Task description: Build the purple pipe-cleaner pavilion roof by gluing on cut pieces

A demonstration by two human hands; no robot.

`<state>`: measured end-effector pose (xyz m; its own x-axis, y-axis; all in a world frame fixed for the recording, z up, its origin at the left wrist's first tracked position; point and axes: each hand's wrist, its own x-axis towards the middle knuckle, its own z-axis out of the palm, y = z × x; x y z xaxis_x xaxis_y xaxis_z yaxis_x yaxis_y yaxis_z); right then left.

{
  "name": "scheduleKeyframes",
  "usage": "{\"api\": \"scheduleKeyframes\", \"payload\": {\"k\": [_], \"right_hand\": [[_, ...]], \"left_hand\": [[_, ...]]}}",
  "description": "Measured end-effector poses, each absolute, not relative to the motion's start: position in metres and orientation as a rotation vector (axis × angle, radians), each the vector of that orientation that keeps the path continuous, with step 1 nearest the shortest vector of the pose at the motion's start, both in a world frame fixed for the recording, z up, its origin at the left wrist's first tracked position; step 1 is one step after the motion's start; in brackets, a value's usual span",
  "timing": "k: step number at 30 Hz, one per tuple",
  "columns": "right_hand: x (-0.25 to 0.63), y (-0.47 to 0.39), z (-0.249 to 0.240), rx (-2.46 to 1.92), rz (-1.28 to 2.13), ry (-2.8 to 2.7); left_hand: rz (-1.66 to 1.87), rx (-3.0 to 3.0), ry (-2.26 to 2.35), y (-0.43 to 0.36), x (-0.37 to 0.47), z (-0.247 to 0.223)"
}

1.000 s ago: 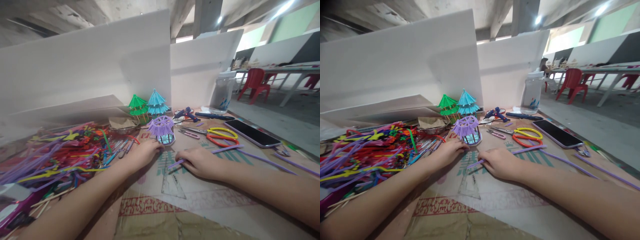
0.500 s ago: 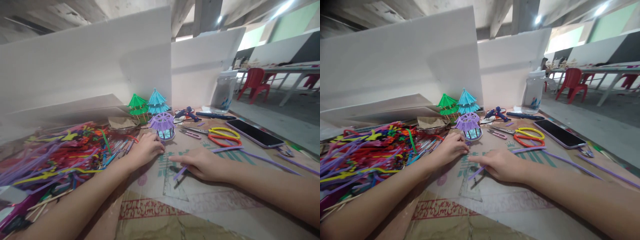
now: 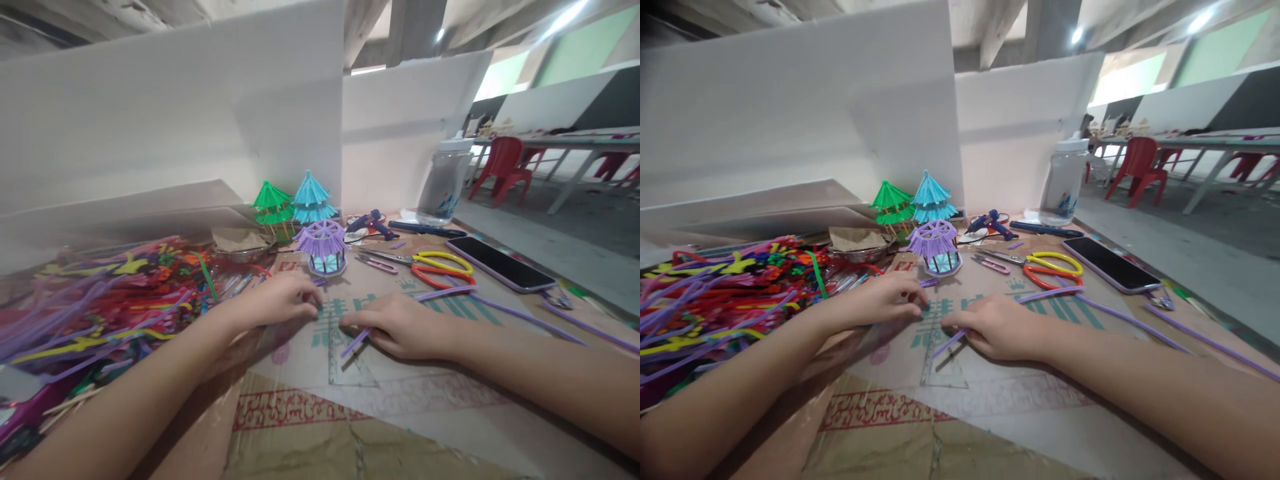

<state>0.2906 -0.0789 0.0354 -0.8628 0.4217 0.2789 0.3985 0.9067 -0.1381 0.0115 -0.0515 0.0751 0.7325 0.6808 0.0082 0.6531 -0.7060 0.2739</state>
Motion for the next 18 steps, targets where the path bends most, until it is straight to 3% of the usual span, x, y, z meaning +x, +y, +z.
{"api": "scheduleKeyframes", "payload": {"k": [5, 9, 18], "right_hand": [[0.290, -0.078, 0.032, -0.494, 0.015, -2.769], [0.290, -0.075, 0.033, -0.608, -0.045, -2.714], [0.293, -0.072, 0.034, -0.916, 0.062, -2.612]], "left_hand": [[0.108, 2.957, 1.038, -0.053, 0.023, 0.064], [0.013, 2.801, 0.922, -0.056, 0.016, 0.080], [0.227, 2.706, 0.994, -0.057, 0.025, 0.060]]}}
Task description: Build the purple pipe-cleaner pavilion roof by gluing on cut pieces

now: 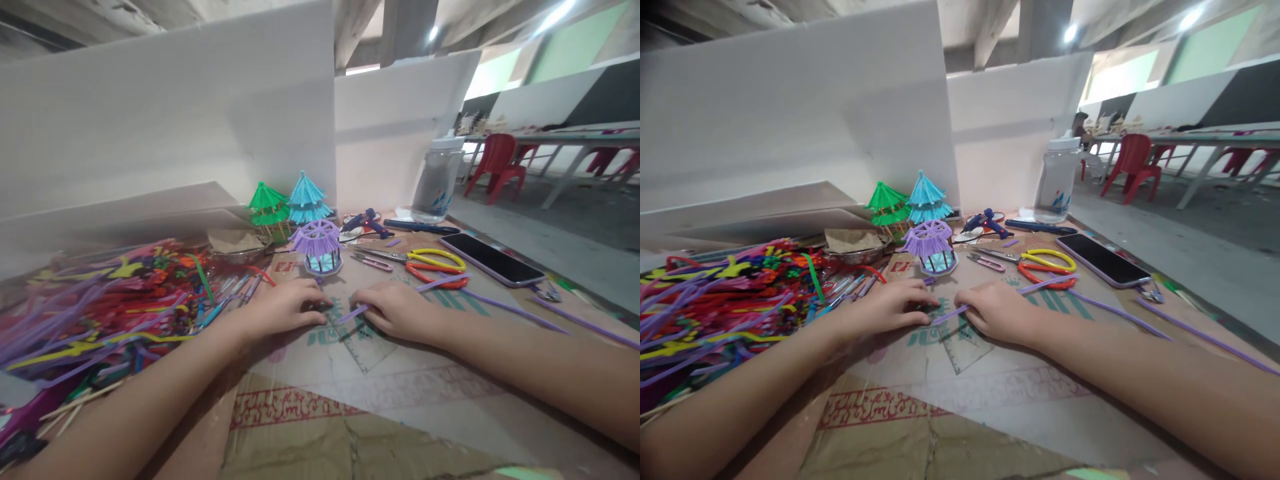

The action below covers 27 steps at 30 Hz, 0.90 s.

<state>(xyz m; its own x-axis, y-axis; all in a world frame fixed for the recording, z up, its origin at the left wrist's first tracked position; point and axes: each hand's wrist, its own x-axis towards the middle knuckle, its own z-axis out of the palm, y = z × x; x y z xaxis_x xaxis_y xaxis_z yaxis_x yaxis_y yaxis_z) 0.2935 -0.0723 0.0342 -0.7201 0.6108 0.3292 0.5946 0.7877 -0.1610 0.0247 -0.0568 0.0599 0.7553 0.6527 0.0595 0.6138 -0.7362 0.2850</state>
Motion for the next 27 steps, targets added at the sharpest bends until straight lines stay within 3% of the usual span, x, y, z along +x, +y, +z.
{"api": "scheduleKeyframes", "payload": {"k": [6, 10, 15, 17, 22, 27], "right_hand": [[0.297, -0.064, 0.049, -0.973, -0.034, -2.369], [0.301, -0.058, 0.051, -0.970, -0.143, -2.355], [0.292, -0.090, 0.055, -0.272, 0.098, -2.795], [0.289, -0.101, 0.055, -0.184, 0.198, -2.899], [0.310, -0.086, 0.048, -0.361, 0.200, -2.865], [0.328, -0.052, 0.036, -0.686, 0.127, -2.703]], "left_hand": [[0.622, 2.643, 1.278, -0.060, 0.048, 0.034], [0.648, 2.687, 1.233, -0.056, 0.047, 0.028], [0.612, 2.759, 1.145, -0.056, 0.040, 0.027], [0.628, 2.744, 1.151, -0.057, 0.039, 0.026], [0.612, 2.767, 1.155, -0.054, 0.041, 0.025], [0.322, 2.628, 0.959, -0.072, 0.044, 0.039]]}}
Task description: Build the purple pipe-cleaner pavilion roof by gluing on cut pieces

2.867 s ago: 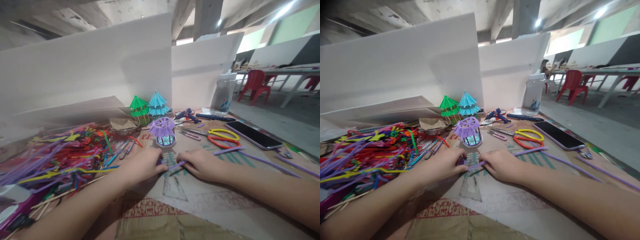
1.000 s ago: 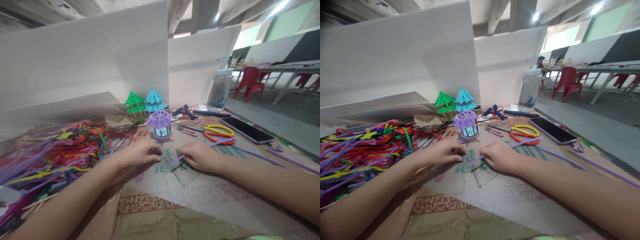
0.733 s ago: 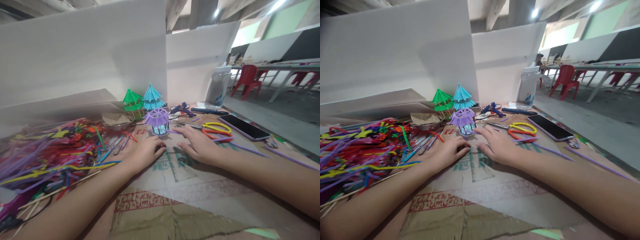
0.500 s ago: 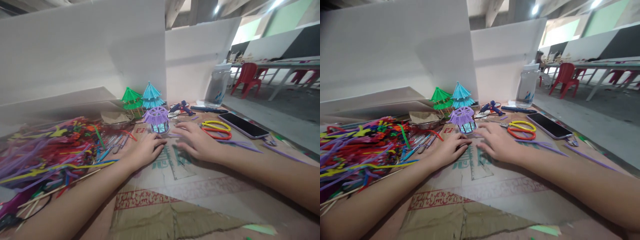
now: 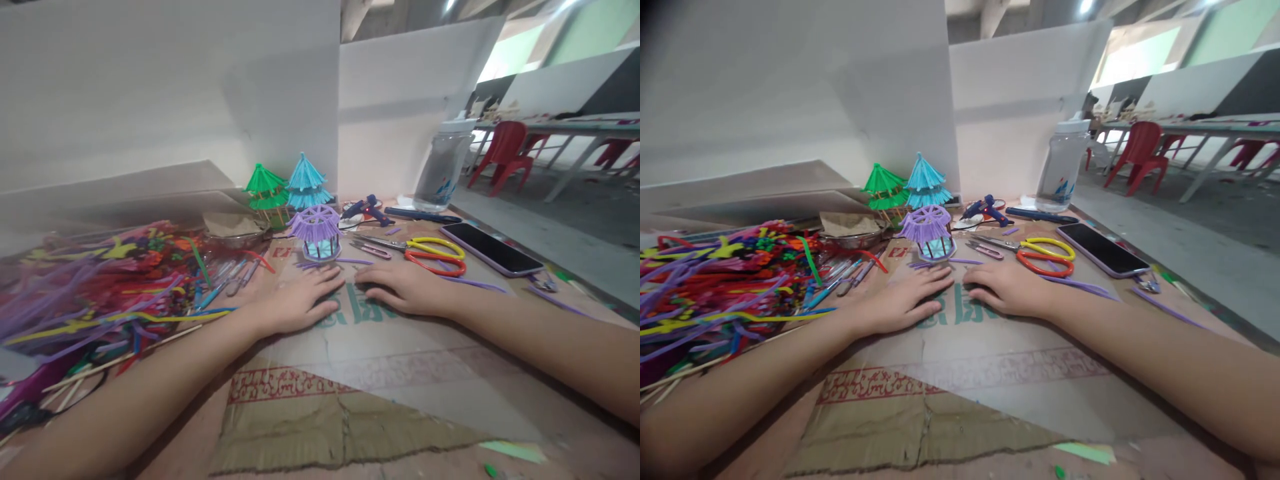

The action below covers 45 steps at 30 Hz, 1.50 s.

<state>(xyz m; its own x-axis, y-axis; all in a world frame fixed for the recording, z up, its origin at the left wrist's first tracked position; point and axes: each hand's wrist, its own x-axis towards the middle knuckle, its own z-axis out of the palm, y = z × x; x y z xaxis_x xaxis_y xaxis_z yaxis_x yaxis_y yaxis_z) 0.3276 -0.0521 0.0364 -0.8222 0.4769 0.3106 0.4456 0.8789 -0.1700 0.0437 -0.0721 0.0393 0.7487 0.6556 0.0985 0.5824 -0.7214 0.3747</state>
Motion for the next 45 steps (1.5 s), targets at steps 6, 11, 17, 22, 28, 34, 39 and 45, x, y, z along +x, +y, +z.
{"api": "scheduleKeyframes", "payload": {"k": [6, 11, 17, 22, 28, 34, 39, 45], "right_hand": [[0.324, -0.046, 0.030, -0.756, 0.175, -2.635], [0.323, -0.046, 0.032, -0.727, 0.120, -2.651], [0.301, -0.066, 0.039, -0.560, 0.145, -2.695], [0.262, -0.090, 0.046, -0.713, 0.466, -2.931], [0.236, -0.115, 0.058, -0.051, 1.150, -2.838], [0.247, -0.096, 0.054, -0.464, 0.936, -2.709], [0.269, -0.097, 0.070, -0.614, 1.418, -2.471], [0.323, -0.054, 0.103, -1.261, 0.325, -2.638]], "left_hand": [[0.237, 1.932, 0.620, -0.104, 0.046, 0.059], [0.771, 2.363, 1.132, -0.067, 0.037, 0.044], [0.600, 2.765, 1.180, -0.038, 0.025, 0.030], [0.648, 2.706, 1.192, -0.037, 0.027, 0.024], [0.651, 2.686, 1.200, -0.035, 0.026, 0.024], [0.652, 2.695, 1.179, -0.033, 0.025, 0.022], [0.673, 2.703, 1.183, -0.036, 0.025, 0.022], [0.636, 2.719, 1.202, -0.036, 0.024, 0.022]]}}
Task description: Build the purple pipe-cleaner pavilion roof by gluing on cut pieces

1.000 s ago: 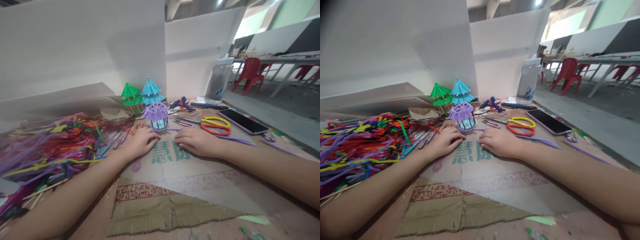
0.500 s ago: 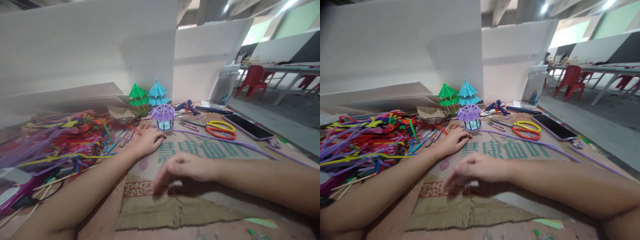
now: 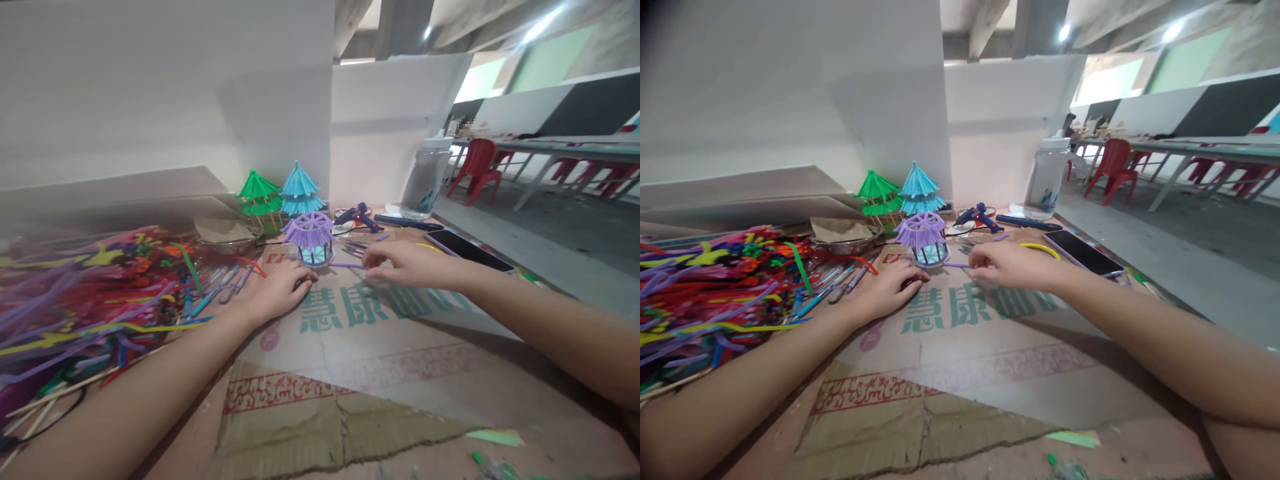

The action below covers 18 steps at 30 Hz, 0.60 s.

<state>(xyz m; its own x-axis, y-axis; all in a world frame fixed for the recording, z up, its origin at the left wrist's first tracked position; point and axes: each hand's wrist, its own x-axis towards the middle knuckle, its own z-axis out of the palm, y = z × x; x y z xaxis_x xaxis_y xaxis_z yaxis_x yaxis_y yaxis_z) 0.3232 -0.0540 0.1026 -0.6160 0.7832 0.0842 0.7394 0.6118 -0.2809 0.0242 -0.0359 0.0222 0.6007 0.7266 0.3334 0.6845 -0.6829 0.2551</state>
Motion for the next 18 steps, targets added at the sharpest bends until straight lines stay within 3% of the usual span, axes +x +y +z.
{"api": "scheduleKeyframes", "payload": {"k": [4, 11, 15, 18], "right_hand": [[0.340, -0.037, 0.096, -1.412, 0.045, -2.722], [0.318, -0.039, 0.072, -1.663, -0.087, -2.645], [0.314, -0.049, 0.083, -1.650, -0.009, -2.567], [0.316, -0.056, 0.095, -1.666, 0.409, -2.451]], "left_hand": [[0.627, 2.709, 1.214, -0.036, 0.024, 0.023], [0.628, 2.700, 1.210, -0.035, 0.024, 0.023], [0.630, 2.719, 1.205, -0.034, 0.023, 0.021], [0.641, 2.714, 1.193, -0.032, 0.022, 0.020]]}}
